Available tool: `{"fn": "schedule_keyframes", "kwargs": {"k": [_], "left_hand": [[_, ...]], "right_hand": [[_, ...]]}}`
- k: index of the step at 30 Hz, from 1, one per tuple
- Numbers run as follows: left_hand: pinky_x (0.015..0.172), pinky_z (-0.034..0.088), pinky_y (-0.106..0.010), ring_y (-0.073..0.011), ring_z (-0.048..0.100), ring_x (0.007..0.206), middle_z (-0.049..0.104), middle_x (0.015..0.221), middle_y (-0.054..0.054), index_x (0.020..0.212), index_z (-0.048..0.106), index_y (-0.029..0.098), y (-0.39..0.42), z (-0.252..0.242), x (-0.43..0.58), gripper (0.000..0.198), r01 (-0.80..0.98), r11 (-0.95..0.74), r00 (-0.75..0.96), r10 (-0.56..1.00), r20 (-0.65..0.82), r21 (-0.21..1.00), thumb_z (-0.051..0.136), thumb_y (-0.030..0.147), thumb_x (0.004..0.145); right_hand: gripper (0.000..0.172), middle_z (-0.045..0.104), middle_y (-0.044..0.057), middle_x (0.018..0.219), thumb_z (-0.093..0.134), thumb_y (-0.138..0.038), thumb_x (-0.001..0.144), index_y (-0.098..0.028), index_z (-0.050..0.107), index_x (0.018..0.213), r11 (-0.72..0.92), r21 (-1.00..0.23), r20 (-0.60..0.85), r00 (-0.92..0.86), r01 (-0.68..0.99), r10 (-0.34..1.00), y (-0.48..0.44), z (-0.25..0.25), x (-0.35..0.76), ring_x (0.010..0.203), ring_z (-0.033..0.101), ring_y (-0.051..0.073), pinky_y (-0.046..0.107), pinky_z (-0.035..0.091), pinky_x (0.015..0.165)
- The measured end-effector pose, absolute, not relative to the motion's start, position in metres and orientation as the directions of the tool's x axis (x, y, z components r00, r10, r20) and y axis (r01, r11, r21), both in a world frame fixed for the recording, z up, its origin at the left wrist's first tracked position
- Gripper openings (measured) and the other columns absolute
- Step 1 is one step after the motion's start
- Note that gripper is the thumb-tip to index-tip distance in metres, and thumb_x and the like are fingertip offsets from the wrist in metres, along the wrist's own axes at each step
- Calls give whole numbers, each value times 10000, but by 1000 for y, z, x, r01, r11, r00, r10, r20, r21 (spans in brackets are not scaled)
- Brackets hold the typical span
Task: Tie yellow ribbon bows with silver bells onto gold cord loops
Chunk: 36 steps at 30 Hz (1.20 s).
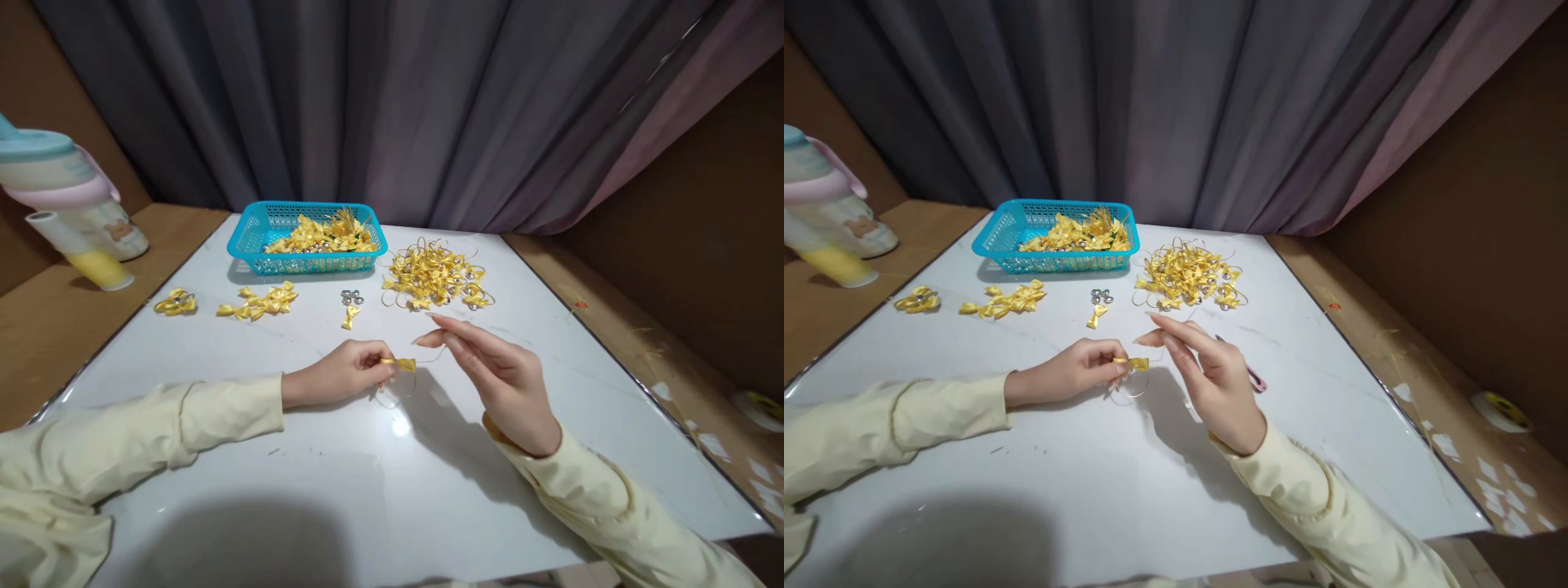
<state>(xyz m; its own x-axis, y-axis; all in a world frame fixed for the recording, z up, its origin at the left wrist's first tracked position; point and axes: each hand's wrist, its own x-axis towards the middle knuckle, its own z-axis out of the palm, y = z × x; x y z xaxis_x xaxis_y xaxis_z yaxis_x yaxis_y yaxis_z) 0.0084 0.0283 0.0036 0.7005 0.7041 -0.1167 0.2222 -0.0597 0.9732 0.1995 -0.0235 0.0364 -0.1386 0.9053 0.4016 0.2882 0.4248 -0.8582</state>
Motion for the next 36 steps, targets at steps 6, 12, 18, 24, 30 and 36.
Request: {"fn": "schedule_keyframes", "kwargs": {"k": [6,12,18,24,30,36], "left_hand": [[613,380,-240,-105,473,616,498,641,23,700,510,150,30,1,8,196,186,-109,671,740,-45,977,486,297,826],[558,364,-235,-99,452,563,503,606,25,709,520,152,32,-1,9,219,166,-85,604,797,-33,982,487,329,834],[565,363,-225,-93,452,577,490,619,31,719,532,144,34,0,10,221,126,-39,510,860,-31,991,520,343,814],[568,367,-222,-95,463,595,512,631,23,716,505,149,34,0,8,226,92,-71,437,899,24,993,511,344,829],[567,382,-227,-92,457,595,514,662,12,746,535,138,30,3,7,230,11,-78,547,835,60,997,505,346,842],[585,370,-234,-90,444,591,533,669,3,762,549,136,30,4,6,205,-39,-10,621,783,32,999,520,322,842]], "right_hand": [[677,692,28,845,487,-306,893,-302,65,1424,352,-923,294,-301,158,907,-30,40,192,840,640,195,406,474,804],[122,692,35,754,515,-291,875,-216,499,970,271,-906,142,-371,325,918,-27,45,195,785,625,185,364,450,766],[82,699,34,822,583,-210,830,-228,663,834,611,-604,427,-440,511,790,-27,48,199,944,558,217,411,332,887],[141,630,60,855,541,-239,852,-203,653,774,600,-558,404,-444,573,800,-27,51,202,848,521,196,370,355,790],[311,578,43,754,454,-362,887,-173,572,671,282,-808,42,-427,517,903,-15,41,196,770,528,157,278,398,714],[312,484,-13,614,462,-385,857,-168,505,638,37,-885,-136,-333,464,933,-17,42,193,593,436,112,242,347,595]]}}
